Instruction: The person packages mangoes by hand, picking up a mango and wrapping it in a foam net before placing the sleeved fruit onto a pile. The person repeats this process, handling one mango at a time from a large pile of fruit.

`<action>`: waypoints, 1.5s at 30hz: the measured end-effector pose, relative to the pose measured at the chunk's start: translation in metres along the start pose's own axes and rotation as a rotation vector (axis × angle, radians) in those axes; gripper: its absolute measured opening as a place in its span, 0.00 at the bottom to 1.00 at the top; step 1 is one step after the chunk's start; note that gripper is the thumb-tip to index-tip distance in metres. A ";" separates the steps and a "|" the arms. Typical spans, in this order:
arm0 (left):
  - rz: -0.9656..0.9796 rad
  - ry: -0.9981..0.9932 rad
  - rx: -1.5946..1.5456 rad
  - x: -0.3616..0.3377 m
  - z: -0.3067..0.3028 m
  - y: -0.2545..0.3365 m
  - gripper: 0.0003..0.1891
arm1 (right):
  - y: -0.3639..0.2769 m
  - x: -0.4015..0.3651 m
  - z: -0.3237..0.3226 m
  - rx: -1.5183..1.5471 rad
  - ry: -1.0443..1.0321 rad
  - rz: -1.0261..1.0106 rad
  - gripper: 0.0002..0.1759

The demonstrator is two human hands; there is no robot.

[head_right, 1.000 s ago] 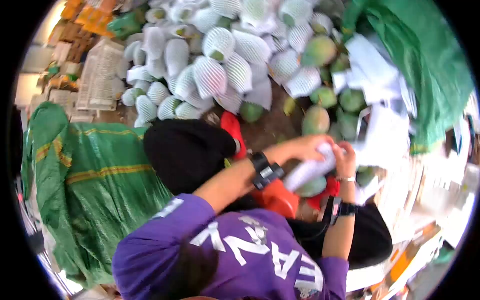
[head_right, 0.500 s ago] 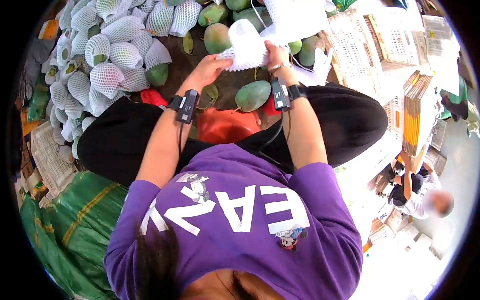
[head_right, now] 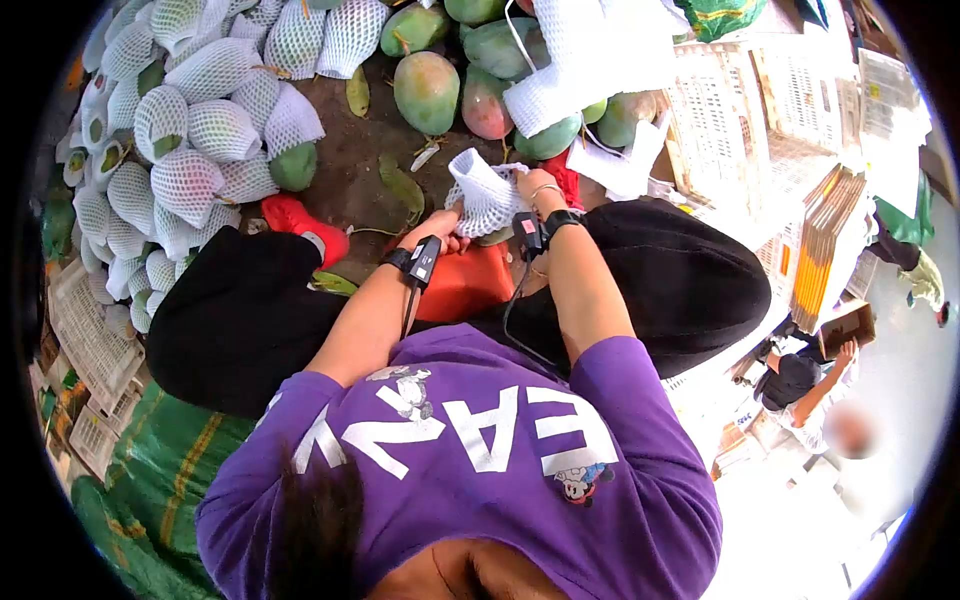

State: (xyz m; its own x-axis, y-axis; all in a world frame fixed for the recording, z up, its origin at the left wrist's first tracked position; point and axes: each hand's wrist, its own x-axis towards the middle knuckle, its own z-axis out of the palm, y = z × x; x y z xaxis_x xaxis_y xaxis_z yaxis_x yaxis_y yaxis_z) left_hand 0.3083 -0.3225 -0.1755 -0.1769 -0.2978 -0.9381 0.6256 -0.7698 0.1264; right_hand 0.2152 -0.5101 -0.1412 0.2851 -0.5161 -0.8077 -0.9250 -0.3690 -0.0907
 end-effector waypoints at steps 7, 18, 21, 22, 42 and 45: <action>-0.050 -0.264 -0.318 -0.026 -0.009 0.008 0.26 | -0.030 -0.026 -0.017 0.027 0.191 -0.123 0.25; 0.792 -0.652 -0.832 -0.129 -0.026 0.071 0.25 | -0.158 -0.173 -0.099 0.022 0.705 -0.755 0.14; 0.927 -0.712 -0.914 -0.163 -0.046 0.087 0.25 | -0.179 -0.203 -0.113 0.305 0.917 -0.896 0.11; 0.959 -0.719 -0.928 -0.172 -0.053 0.087 0.25 | -0.187 -0.210 -0.115 0.501 0.883 -0.835 0.10; 1.167 -0.702 -1.292 -0.227 -0.078 0.098 0.25 | -0.156 -0.112 -0.102 0.864 -0.036 -0.453 0.15; 1.365 -0.369 -1.520 -0.251 -0.166 0.111 0.27 | -0.099 -0.051 -0.147 0.182 0.878 -0.509 0.14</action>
State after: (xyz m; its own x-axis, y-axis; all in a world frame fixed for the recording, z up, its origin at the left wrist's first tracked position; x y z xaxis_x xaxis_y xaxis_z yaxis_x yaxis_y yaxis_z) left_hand 0.5481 -0.2398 0.0203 0.8505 -0.3688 -0.3749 0.4127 0.9099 0.0410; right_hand 0.3292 -0.5612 -0.0055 0.6690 -0.7412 0.0552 -0.6464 -0.6168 -0.4492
